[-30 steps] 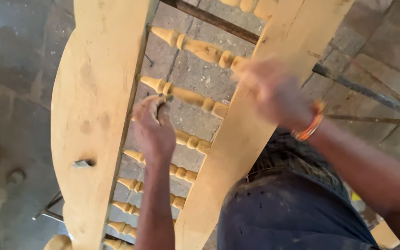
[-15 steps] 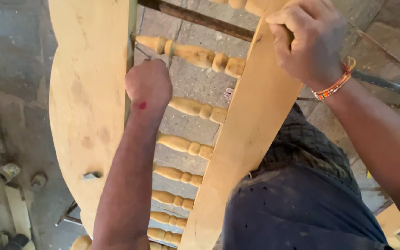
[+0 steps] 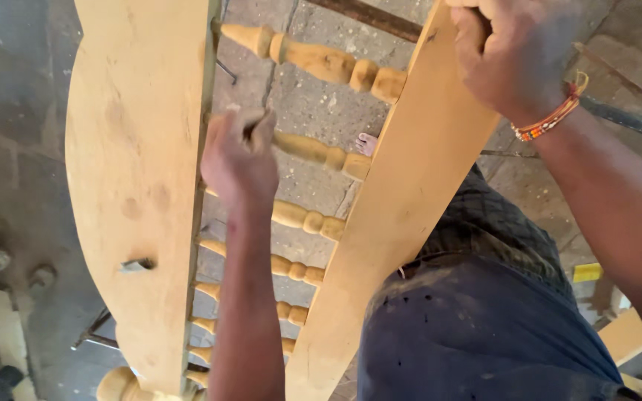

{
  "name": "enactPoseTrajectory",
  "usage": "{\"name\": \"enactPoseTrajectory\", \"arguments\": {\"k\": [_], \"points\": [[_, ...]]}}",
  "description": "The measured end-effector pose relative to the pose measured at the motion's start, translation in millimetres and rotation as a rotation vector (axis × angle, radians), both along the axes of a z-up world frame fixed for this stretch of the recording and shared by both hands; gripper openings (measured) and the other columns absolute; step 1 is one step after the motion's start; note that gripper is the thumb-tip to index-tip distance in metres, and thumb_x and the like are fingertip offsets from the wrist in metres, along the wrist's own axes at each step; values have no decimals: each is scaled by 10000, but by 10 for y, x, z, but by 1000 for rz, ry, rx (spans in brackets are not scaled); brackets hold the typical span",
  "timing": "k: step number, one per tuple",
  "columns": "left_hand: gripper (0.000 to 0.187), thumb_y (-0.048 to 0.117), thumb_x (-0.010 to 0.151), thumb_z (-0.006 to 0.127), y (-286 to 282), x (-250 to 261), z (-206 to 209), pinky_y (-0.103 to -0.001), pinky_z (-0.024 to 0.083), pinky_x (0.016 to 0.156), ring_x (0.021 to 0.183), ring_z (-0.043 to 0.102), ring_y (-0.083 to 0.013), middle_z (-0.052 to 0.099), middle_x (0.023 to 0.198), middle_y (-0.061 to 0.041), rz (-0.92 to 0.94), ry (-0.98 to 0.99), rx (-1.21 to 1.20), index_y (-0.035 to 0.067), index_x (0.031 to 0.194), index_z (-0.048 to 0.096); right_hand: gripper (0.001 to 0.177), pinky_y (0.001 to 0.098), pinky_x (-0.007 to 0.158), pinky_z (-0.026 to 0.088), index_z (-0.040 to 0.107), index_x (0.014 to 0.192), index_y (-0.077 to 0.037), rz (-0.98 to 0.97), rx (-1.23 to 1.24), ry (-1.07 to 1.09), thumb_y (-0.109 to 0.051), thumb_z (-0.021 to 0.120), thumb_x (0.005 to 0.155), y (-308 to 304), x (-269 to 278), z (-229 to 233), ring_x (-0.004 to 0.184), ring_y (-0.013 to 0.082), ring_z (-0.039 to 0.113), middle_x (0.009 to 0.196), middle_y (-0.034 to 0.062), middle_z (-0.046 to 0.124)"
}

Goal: The person sands the spindles and rails of a wooden chair using a small sanding block. They work methodically along the vertical spindles and horizontal rails, holding the chair steady with one hand while sanding with the other.

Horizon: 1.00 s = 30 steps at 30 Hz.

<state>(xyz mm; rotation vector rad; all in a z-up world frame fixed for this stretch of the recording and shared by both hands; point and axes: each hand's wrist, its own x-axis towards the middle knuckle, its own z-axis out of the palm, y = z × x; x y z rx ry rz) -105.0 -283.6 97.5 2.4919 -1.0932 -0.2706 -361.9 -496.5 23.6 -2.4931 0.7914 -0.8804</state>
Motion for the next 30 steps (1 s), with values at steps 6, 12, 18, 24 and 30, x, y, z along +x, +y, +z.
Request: {"name": "enactPoseTrajectory", "arguments": {"k": [6,12,18,24,30], "points": [[187,145,860,828,-68,-50,-52,-425,523,681,934,683,-315,669,1053,-106,-79,-252,93,65,980,709,76,372,685,480,661,975,-43,-31,167,30,-6,601,1003,65,82,-16,752,290,638,866,121,643],[312,242,882,874,-85,15,113,-459,508,866,1033,633,-344,651,1118,-132,60,-170,166,61,1094,732,121,400,708,476,707,1013,-77,-49,11,-30,1,619,986,-11,-40,-40,757,293,652,861,102,668],[325,283,834,829,-136,217,98,-451,432,932,1143,548,-295,627,1202,-114,-161,-309,348,81,1076,748,32,409,653,452,687,940,-47,-92,-2,65,-42,681,971,48,71,-10,718,309,612,783,99,621],[352,375,990,768,133,-83,-173,-480,529,815,996,653,-347,603,1116,-143,184,-200,150,100,1196,691,99,391,693,455,682,979,-65,-31,-28,8,23,638,966,0,-17,9,726,285,623,824,100,627],[413,387,950,763,273,-209,-234,-417,543,598,788,693,-295,613,949,-90,195,-48,66,48,1059,554,133,401,732,462,682,983,-69,-26,-1,-34,47,632,942,16,108,148,802,302,638,880,97,652]]}}
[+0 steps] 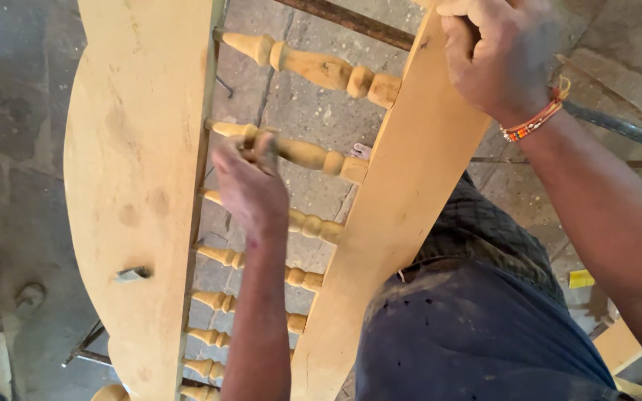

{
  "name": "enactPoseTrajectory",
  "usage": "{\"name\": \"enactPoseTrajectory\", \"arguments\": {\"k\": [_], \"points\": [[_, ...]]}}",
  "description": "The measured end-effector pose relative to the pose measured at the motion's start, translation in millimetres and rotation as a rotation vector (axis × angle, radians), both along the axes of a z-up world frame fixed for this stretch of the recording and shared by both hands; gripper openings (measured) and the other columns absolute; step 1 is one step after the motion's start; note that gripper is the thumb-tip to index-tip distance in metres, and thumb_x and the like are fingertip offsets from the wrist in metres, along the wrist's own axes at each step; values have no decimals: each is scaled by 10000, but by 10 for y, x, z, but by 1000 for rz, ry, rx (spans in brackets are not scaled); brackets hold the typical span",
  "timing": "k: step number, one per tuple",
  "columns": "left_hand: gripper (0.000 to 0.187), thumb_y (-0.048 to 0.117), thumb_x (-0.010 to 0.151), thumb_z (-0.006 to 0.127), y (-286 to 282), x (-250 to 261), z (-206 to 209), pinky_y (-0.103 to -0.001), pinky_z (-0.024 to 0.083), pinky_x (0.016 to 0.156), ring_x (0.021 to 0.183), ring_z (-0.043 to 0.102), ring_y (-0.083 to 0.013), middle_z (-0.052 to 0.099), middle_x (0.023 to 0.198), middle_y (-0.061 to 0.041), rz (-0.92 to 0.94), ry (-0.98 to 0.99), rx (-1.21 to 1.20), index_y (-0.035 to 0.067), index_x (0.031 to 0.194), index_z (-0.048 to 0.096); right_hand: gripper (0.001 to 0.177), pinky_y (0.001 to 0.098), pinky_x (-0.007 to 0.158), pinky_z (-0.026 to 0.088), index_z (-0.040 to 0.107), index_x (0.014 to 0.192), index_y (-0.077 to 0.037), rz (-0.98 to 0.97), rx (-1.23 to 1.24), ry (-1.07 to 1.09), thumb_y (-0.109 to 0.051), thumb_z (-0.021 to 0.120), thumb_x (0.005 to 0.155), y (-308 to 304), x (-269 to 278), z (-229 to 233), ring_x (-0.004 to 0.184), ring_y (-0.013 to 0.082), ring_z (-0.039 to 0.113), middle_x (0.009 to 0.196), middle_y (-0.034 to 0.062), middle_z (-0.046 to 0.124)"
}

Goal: The person sands the spindles and rails of a wooden chair using a small sanding block. They work methodically along the vertical spindles and horizontal rails, holding the chair steady with one hand while sanding with the other.

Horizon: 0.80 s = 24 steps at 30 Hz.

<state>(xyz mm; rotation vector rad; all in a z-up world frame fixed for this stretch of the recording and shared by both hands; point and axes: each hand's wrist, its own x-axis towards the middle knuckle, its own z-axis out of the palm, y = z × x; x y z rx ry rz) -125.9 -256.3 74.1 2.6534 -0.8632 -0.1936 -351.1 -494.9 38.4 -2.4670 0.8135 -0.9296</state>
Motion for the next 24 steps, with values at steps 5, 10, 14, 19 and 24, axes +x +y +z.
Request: {"name": "enactPoseTrajectory", "arguments": {"k": [5,10,14,19,24], "points": [[327,330,973,807,-136,105,185,-426,506,549,715,647,-289,587,916,-97,-372,-336,54,84,994,594,140,417,748,469,700,983,-77,-7,-33,9,42,651,928,-27,5,71,847,312,640,889,92,660],[356,335,981,780,-22,110,159,-424,536,639,813,656,-323,566,976,-127,-352,-324,93,65,1028,553,98,416,717,473,714,964,-74,-15,18,60,21,698,946,57,20,54,811,315,633,852,107,654],[423,357,941,761,27,-103,-70,-480,511,637,828,662,-405,579,1004,-182,-94,-128,15,30,1078,530,142,420,748,477,696,1005,-60,-14,3,-18,54,660,926,-46,-15,9,868,328,643,898,107,668],[366,324,1013,692,123,-270,56,-489,508,706,851,688,-399,650,906,-102,113,205,-31,37,1146,508,148,421,787,486,691,1019,-71,-8,5,17,44,655,933,29,-5,-4,879,315,647,925,92,675],[278,290,954,774,-118,26,353,-427,509,627,724,666,-303,663,809,-116,-352,-246,31,86,945,586,137,414,766,485,688,1003,-67,5,2,-9,45,655,932,-11,17,29,909,309,650,934,99,678]]}}
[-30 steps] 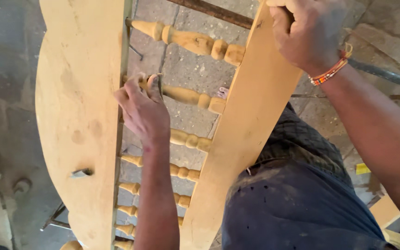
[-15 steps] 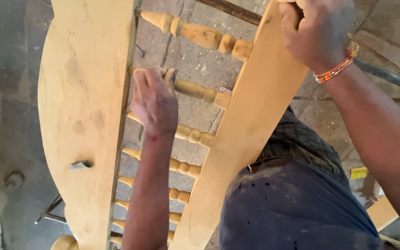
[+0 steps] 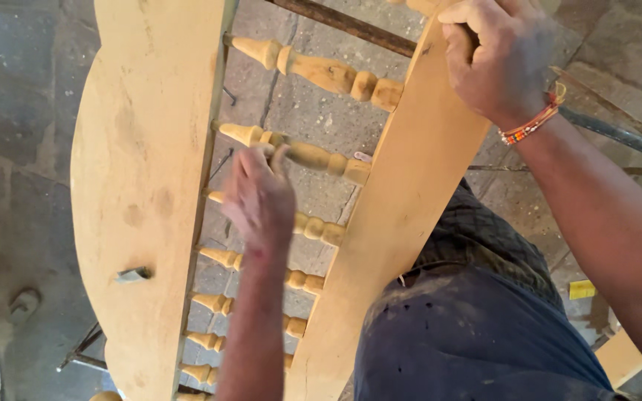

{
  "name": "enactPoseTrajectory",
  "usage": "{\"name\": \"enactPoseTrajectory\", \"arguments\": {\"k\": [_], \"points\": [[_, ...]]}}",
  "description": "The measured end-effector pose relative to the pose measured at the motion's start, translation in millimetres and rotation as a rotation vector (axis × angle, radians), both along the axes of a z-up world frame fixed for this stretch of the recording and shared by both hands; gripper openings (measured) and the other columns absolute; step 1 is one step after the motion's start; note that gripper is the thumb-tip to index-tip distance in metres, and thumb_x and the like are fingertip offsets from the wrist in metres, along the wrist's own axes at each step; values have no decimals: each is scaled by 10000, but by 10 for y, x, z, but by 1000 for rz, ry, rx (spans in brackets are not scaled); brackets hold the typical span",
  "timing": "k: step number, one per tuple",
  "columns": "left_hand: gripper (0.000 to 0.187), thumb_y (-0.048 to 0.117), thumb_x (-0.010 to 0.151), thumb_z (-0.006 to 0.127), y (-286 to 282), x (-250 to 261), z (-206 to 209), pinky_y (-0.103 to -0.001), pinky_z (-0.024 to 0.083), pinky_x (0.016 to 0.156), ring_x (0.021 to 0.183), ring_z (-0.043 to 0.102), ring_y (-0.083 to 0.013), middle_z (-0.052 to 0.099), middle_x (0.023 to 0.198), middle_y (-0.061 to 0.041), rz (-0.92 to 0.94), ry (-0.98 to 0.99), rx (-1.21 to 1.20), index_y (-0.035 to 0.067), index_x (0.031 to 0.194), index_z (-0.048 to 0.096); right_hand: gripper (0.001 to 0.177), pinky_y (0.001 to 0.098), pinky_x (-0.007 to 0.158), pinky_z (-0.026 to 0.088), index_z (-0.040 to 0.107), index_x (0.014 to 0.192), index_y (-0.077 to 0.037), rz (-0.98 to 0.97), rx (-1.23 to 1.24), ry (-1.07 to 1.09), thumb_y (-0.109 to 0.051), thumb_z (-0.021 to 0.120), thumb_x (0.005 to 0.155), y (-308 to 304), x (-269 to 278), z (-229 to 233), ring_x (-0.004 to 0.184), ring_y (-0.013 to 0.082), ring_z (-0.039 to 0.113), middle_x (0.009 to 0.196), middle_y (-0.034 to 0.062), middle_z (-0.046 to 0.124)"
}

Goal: The person sands the spindles and rails of a wooden chair using a small sanding block. They work methodically along the vertical spindles and horizontal rails, holding the chair steady with one hand while sanding with the other.

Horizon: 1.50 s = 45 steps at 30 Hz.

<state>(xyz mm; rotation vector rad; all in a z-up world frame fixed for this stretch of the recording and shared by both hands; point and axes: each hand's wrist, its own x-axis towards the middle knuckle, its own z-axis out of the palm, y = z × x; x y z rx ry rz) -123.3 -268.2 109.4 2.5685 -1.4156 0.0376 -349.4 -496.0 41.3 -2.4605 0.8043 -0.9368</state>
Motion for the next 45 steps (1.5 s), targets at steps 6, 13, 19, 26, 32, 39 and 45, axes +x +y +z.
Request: {"name": "enactPoseTrajectory", "arguments": {"k": [6,13,19,26,32,39,45], "points": [[238,219,974,761,20,134,59,-438,491,530,654,655,-288,663,790,-107,-103,-43,243,77,916,579,98,401,720,491,704,981,-74,-2,40,23,13,665,956,82,19,64,820,300,653,887,95,679],[195,222,989,660,-268,331,139,-523,516,614,730,676,-388,678,821,-163,-304,-8,337,67,934,553,68,400,677,484,701,952,-72,-70,5,74,-11,675,936,33,-67,-22,759,305,644,812,105,657],[167,182,997,664,-134,159,-141,-527,509,607,734,688,-392,701,859,-163,-46,20,315,49,999,564,114,409,715,489,701,1007,-83,-28,46,-10,5,658,950,-1,-43,17,816,309,659,858,105,674],[264,293,988,709,-47,256,-133,-512,508,592,688,693,-364,709,804,-159,-32,89,350,55,971,595,85,412,684,481,714,999,-71,-44,28,41,-9,670,958,-19,-39,-69,792,314,653,851,114,674],[187,207,935,695,-305,115,5,-483,491,555,664,693,-326,697,763,-133,-13,32,393,55,992,603,85,403,676,482,696,998,-45,-5,58,47,-1,628,976,22,-7,16,778,313,645,850,127,668],[112,107,1008,605,-580,280,47,-475,553,667,765,734,-339,726,813,-156,-293,-68,547,101,913,664,59,428,604,459,715,958,-55,-88,172,94,-46,735,1012,54,-43,8,667,330,625,758,143,638],[150,117,954,581,-769,257,-86,-479,574,644,786,735,-393,752,862,-204,-86,22,785,28,976,700,144,377,675,479,708,981,-82,-28,58,-6,42,657,932,-28,-31,-4,762,279,654,835,93,670]]}}
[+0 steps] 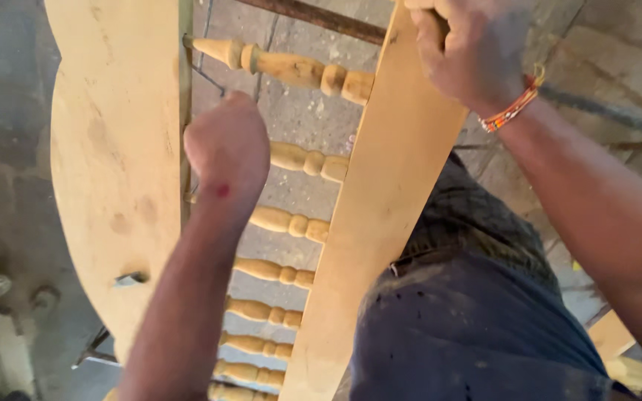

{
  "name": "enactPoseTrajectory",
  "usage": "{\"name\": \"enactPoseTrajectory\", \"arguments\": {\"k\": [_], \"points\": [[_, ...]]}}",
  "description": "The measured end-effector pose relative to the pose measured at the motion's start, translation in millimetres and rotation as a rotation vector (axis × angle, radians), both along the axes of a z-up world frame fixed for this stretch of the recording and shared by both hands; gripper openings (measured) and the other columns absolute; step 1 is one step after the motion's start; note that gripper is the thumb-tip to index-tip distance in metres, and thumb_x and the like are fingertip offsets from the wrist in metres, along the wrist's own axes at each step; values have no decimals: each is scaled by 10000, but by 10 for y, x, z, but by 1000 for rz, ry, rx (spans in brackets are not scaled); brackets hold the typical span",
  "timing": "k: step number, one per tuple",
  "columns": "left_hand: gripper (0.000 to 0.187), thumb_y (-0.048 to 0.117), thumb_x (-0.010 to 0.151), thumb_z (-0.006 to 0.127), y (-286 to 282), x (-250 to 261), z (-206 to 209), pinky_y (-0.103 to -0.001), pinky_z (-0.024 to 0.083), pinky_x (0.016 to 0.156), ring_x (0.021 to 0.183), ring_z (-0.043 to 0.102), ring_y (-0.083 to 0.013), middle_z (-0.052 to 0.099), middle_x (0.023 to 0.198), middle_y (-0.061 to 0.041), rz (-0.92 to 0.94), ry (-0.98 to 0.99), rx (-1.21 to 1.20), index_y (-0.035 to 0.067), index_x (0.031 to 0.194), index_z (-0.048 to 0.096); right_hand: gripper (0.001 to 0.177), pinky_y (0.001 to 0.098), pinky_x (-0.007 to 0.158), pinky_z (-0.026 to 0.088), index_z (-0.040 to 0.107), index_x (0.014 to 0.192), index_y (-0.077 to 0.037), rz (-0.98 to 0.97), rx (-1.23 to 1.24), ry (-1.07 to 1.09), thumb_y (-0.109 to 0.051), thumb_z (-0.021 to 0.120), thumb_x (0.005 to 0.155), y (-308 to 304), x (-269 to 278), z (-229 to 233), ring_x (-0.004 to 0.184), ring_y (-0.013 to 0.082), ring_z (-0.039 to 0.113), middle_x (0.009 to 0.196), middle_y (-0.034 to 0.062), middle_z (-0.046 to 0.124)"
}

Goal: The person sands the spindles and rails of a wooden chair using a small sanding block. They work methodically along the vertical spindles and horizontal rails, holding the chair steady with one hand while sanding with the other.

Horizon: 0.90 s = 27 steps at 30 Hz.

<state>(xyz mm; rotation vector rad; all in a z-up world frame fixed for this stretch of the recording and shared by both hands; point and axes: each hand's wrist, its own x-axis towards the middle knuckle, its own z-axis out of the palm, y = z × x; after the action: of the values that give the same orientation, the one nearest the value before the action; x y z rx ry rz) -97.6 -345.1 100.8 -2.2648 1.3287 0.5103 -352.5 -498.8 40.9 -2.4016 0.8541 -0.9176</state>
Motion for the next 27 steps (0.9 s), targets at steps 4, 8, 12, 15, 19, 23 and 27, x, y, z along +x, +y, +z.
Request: {"name": "enactPoseTrajectory", "arguments": {"k": [4,8,12,15,19,23,27], "points": [[223,245,902,678,344,-22,258,-503,530,741,828,714,-406,742,869,-199,182,108,-108,43,991,706,88,393,663,472,725,970,-94,-20,-6,1,-10,739,948,-7,-52,-35,762,284,651,852,82,659],[270,372,917,718,415,-5,261,-502,519,737,833,707,-392,745,882,-163,316,180,-256,115,996,710,139,399,716,478,710,1005,-92,-3,-13,-23,19,676,928,-8,12,-6,836,290,659,865,80,671],[302,366,1005,693,370,-376,64,-512,521,694,811,710,-385,734,885,-165,227,13,-354,71,1033,632,125,422,738,486,704,1005,-76,-1,3,4,22,683,931,13,-9,42,858,321,654,882,101,675],[313,396,935,712,376,-599,53,-527,505,613,714,697,-388,707,772,-176,389,118,-265,93,963,642,127,420,771,493,675,1012,-59,42,40,40,42,645,940,-96,-29,89,881,330,655,920,117,664],[353,404,976,682,402,-384,224,-529,494,611,706,696,-389,712,787,-181,329,72,-256,59,1001,610,152,439,796,485,683,1025,-44,65,33,-7,65,636,930,-8,70,65,892,345,641,930,128,657],[194,250,967,645,310,-432,194,-531,502,665,774,706,-381,727,842,-162,263,-22,-364,62,1005,612,146,431,767,475,690,1009,-36,50,34,36,68,650,915,42,-50,78,901,347,632,936,130,667],[335,383,964,650,249,-358,203,-523,518,636,695,710,-375,709,773,-195,552,157,-130,57,998,579,137,437,820,477,678,1025,-25,57,19,-14,71,646,934,-19,112,87,915,342,630,946,130,657]]}}
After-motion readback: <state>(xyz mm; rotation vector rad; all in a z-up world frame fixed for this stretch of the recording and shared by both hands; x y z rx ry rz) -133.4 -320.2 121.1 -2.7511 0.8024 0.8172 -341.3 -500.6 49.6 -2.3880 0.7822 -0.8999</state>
